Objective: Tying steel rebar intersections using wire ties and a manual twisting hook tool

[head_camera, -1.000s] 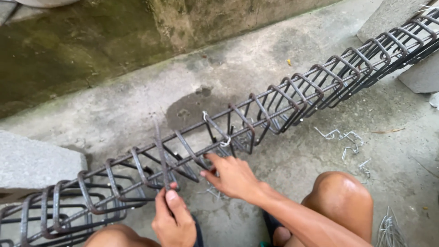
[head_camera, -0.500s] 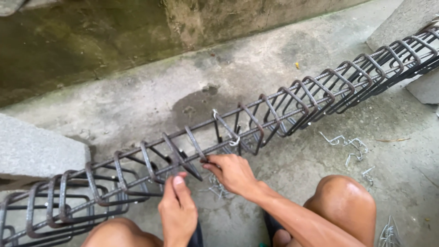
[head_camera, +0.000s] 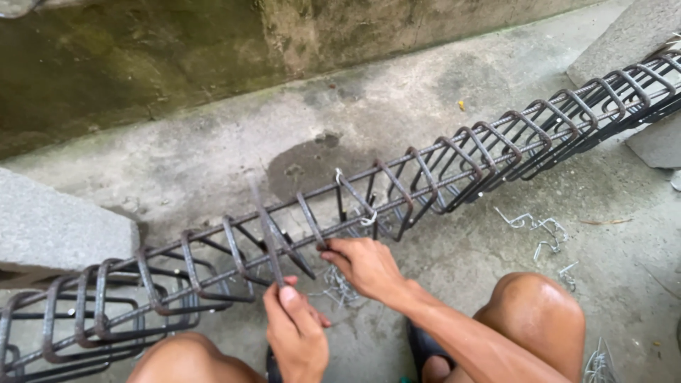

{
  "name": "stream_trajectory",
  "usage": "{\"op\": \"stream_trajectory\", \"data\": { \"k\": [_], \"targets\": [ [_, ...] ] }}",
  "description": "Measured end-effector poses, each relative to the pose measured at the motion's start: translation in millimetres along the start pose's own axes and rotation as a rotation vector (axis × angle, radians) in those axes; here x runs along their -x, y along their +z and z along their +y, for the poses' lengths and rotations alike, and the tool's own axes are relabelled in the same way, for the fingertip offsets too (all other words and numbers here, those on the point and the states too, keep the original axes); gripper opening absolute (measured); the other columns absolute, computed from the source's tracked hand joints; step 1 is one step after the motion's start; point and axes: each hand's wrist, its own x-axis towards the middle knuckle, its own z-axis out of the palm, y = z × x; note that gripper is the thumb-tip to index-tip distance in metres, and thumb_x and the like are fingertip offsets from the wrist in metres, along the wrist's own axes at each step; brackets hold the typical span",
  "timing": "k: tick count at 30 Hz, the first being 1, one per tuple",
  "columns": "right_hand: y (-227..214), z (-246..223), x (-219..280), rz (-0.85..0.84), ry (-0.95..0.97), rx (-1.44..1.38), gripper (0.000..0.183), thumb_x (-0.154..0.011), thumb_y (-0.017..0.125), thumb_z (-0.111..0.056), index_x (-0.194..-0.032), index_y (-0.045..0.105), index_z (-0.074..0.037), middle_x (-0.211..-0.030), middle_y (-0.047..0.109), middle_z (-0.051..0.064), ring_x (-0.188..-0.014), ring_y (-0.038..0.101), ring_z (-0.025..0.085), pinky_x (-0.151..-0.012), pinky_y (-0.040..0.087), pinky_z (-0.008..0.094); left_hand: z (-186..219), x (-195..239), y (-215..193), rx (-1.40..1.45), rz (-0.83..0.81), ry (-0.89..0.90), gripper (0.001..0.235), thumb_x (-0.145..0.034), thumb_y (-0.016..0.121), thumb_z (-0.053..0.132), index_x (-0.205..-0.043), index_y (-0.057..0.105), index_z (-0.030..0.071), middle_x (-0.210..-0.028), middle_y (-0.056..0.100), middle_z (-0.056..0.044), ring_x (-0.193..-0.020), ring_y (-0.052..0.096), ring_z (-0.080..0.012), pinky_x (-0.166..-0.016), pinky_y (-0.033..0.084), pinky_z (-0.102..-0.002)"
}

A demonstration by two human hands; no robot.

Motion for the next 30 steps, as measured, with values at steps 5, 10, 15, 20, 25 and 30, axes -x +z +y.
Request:
{"op": "stream_trajectory", "data": {
  "k": [5,10,15,20,25,30],
  "targets": [
    [2,0,-1,-0.005,-0.016,-0.003,0.023,-0.093,0.063,-0.029,-0.108,0.077,-0.019,-0.086,0.079,0.004,-0.070,0.072,0.033,-0.057,0.054,0.042,-9,8,4,-0.531,-0.358,-0.112,0.035,-0.103,0.033,0.042,-0.127,0.043,0.018,-0.080,0.076,-0.019,-0.067,0.074,-0.0419,-0.071,0.052,-0.057],
    [3,1,0,-0.004,-0.003,-0.013,0.024,-0.093,0.063,-0.029,-0.110,0.077,-0.020,-0.083,0.078,0.006,-0.066,0.070,0.034,-0.054,0.052,0.043,-28,10,16,-0.415,-0.161,0.110,0.030,-0.102,0.043,0.030,-0.125,0.048,0.012,-0.105,0.077,-0.019,-0.086,0.073,-0.0476,-0.075,0.054,-0.056],
    [0,1,1,0.012,-0.026,-0.003,0.023,-0.092,0.064,-0.028,-0.109,0.077,-0.019,-0.091,0.080,0.004,-0.071,0.072,0.032,-0.058,0.054,0.041,-12,3,8,-0.403,-0.177,0.134,0.033,-0.101,0.043,0.031,-0.127,0.054,0.014,-0.097,0.079,-0.017,-0.078,0.075,-0.0442,-0.067,0.055,-0.054],
    [1,5,6,0.020,-0.006,0.003,0.021,-0.092,0.065,-0.028,-0.108,0.077,-0.019,-0.090,0.080,0.005,-0.071,0.072,0.033,-0.057,0.054,0.042,13,-7,2,-0.343,-0.103,0.145,0.032,-0.101,0.043,0.031,-0.127,0.057,0.017,-0.083,0.076,-0.015,-0.062,0.072,-0.0373,-0.059,0.053,-0.051],
    [-1,6,5,0.043,-0.041,0.014,0.023,-0.094,0.062,-0.030,-0.107,0.075,-0.017,-0.095,0.080,0.005,-0.080,0.072,0.036,-0.062,0.055,0.044,8,-2,5,-0.320,-0.044,0.168,0.032,-0.102,0.042,0.031,-0.124,0.058,0.014,-0.090,0.076,-0.015,-0.069,0.071,-0.0379,-0.065,0.054,-0.049],
    [0,5,4,0.011,-0.006,0.036,0.022,-0.094,0.060,-0.029,-0.106,0.073,-0.017,-0.095,0.079,0.005,-0.077,0.071,0.037,-0.061,0.054,0.045,-12,4,15,-0.437,-0.290,0.109,0.028,-0.101,0.046,0.031,-0.123,0.047,0.014,-0.093,0.078,-0.019,-0.075,0.073,-0.0474,-0.065,0.052,-0.058]
  ]
}}
